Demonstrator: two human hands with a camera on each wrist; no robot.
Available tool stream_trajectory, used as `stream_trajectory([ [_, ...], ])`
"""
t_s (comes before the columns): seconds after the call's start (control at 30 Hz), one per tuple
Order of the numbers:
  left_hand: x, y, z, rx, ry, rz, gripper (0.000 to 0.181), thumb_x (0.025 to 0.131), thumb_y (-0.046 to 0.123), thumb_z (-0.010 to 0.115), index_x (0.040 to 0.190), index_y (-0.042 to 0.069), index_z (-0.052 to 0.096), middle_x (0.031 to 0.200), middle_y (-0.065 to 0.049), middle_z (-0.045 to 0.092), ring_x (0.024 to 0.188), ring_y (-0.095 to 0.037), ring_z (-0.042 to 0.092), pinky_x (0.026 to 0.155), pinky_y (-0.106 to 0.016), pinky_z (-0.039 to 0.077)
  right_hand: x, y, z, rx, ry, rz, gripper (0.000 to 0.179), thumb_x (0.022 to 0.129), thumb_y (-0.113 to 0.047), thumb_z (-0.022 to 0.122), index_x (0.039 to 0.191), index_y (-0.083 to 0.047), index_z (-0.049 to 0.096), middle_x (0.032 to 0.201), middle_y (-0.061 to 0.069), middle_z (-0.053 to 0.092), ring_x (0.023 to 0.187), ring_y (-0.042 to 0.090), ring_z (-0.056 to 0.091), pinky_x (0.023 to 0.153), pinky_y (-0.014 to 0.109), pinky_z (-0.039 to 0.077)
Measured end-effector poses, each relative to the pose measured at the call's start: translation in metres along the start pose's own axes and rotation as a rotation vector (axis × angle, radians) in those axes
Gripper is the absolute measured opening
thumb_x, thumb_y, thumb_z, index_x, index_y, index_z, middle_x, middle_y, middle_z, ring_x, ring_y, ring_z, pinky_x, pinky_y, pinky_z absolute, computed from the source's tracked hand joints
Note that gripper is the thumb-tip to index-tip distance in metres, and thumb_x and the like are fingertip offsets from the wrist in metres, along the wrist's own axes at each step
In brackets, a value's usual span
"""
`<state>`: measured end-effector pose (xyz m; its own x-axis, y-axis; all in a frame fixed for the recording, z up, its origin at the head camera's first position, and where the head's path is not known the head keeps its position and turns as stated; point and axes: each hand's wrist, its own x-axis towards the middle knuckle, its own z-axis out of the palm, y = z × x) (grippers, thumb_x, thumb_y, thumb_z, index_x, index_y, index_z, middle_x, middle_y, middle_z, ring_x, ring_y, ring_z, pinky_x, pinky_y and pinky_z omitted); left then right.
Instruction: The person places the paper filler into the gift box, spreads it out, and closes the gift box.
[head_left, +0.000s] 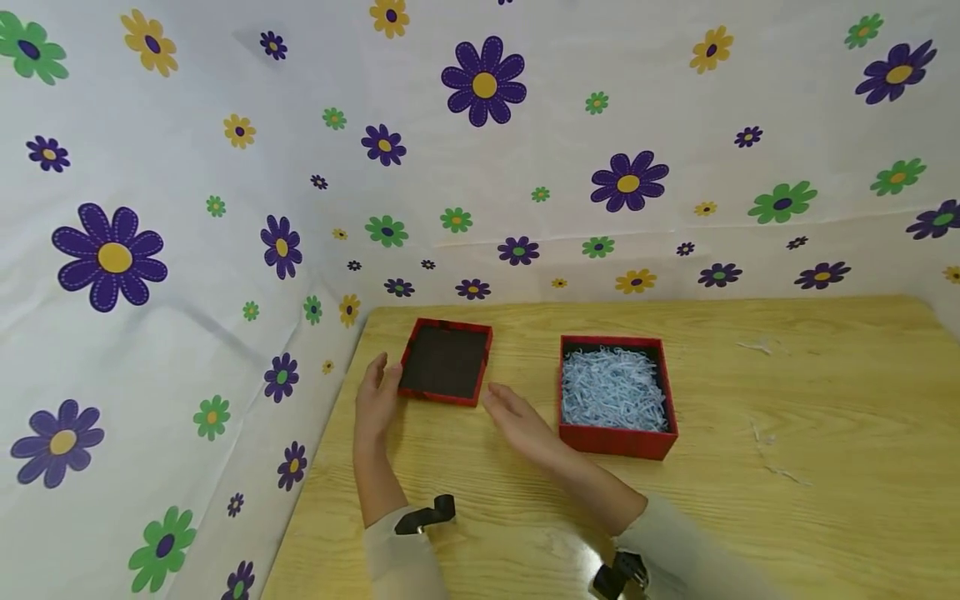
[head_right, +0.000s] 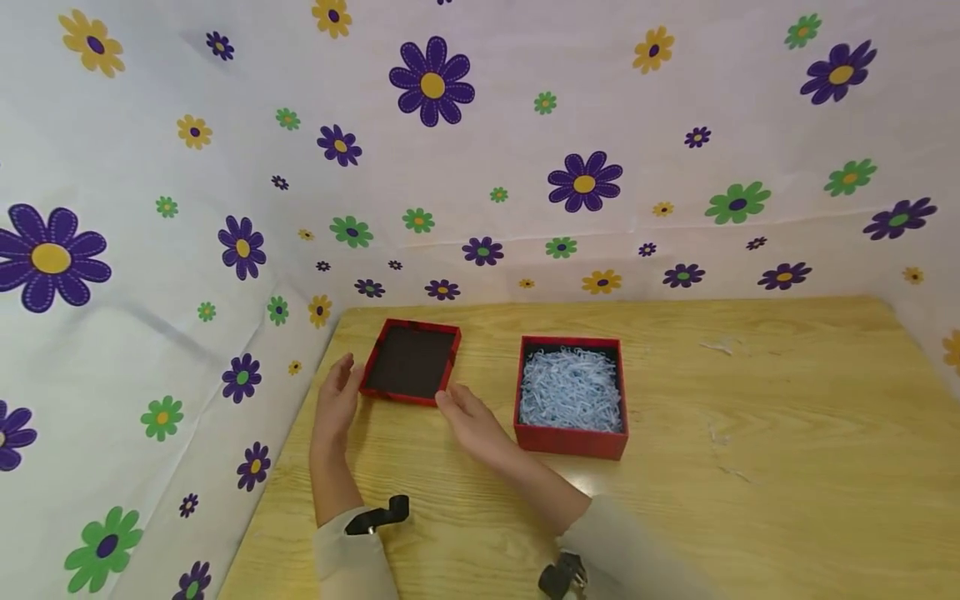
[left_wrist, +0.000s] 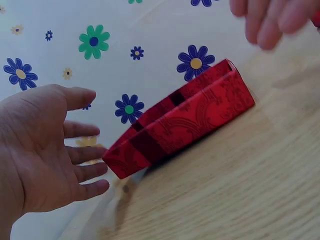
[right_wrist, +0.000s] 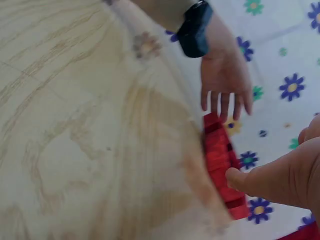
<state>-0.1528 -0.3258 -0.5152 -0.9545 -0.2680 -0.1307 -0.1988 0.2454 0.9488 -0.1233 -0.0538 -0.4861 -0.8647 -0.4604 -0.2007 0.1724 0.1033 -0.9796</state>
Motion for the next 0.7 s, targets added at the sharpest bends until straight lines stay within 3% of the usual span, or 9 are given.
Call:
stream_trajectory([
  [0.13,0.004,-0.003,0.006,0.005,-0.02,-0.068,0.073,0.112,0.045,0.049,0.166,0.002,0.028,0.172,-0.018,0.028,0.159,-0.036,0.024,0.128,-0.051,0.025,0.02,0.014,0.009,0.003,0.018,0.039,0.07,0.116,-0.041,0.039,0.165,0.006,0.021,0.171,0.026,0.022,0.157,0.045,0.023,0.126,0.061,0.024],
  [0.37,0.005,0.003,0.016,0.075,0.034,-0.056,0.049,0.115,0.022,0.043,0.159,0.001,0.045,0.163,-0.02,0.043,0.154,-0.038,0.035,0.125,-0.053,0.032,0.024,0.01,0.008,-0.076,-0.007,0.049,0.07,0.115,-0.045,0.039,0.167,0.0,0.022,0.174,0.019,0.021,0.161,0.038,0.018,0.129,0.058,0.018],
  [0.5,-0.002,0.021,0.019,0.137,0.071,-0.033,0.045,0.113,0.01,0.041,0.156,0.004,0.051,0.158,-0.021,0.051,0.141,-0.039,0.05,0.111,-0.051,0.047,0.014,-0.003,0.004,-0.131,0.022,0.039,0.07,0.115,-0.046,0.04,0.166,-0.001,0.025,0.173,0.016,0.024,0.161,0.035,0.018,0.129,0.056,0.018],
  [0.6,-0.014,0.041,0.021,0.102,0.089,-0.01,0.044,0.113,0.01,0.043,0.156,0.006,0.052,0.156,-0.018,0.054,0.138,-0.036,0.052,0.108,-0.047,0.049,-0.001,-0.019,-0.003,-0.19,0.032,-0.014,0.072,0.114,-0.048,0.042,0.166,-0.002,0.025,0.171,0.017,0.029,0.158,0.037,0.028,0.126,0.058,0.025],
  [0.7,-0.027,0.062,0.028,0.016,0.086,0.043,0.043,0.113,0.009,0.046,0.155,0.006,0.053,0.153,-0.016,0.056,0.139,-0.034,0.052,0.113,-0.048,0.047,-0.018,-0.036,-0.015,-0.267,0.08,-0.088,0.072,0.113,-0.05,0.041,0.166,-0.003,0.028,0.168,0.018,0.035,0.153,0.038,0.038,0.123,0.059,0.031],
])
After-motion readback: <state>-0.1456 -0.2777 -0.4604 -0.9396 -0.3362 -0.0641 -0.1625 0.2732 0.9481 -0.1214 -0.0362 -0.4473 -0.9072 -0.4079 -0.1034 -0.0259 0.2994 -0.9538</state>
